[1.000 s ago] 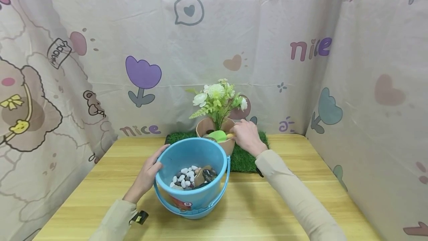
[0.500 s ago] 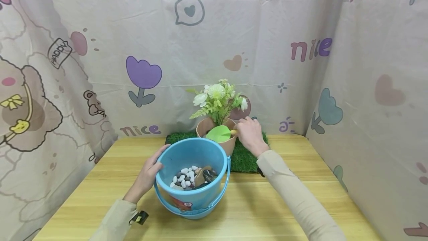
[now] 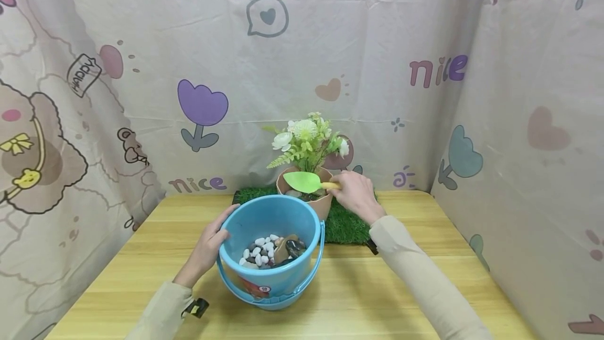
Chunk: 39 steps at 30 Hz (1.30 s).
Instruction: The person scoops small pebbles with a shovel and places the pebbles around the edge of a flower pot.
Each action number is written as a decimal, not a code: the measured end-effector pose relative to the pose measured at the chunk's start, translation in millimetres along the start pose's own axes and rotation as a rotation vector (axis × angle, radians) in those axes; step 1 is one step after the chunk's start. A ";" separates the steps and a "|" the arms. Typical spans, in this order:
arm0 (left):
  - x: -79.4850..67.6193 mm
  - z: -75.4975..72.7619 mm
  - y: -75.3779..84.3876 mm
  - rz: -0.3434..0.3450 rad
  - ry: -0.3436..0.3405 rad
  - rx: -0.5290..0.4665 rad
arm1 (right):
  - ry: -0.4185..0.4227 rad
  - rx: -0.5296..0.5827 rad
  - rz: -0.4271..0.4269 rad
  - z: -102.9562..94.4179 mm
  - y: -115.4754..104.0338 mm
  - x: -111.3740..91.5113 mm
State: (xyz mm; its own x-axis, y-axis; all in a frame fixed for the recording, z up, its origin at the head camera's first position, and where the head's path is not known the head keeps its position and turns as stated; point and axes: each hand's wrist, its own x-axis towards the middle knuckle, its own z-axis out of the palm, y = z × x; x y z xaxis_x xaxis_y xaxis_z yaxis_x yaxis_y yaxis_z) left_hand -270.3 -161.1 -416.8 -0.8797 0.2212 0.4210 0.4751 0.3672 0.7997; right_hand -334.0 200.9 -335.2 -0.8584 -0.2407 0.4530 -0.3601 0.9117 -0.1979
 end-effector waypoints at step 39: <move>-1.0 0.0 -0.3 0.019 0.000 -0.005 | -0.211 -0.028 -0.313 -25.5 -71.5 -23.0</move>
State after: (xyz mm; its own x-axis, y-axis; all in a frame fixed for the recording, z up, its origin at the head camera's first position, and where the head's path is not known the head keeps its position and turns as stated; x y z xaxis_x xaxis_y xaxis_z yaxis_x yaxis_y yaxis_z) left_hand -269.5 -161.4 -417.5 -0.8705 0.2284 0.4359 0.4915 0.3583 0.7938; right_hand -279.2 149.8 -309.3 -0.7660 -0.5696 0.2981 -0.6092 0.7912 -0.0535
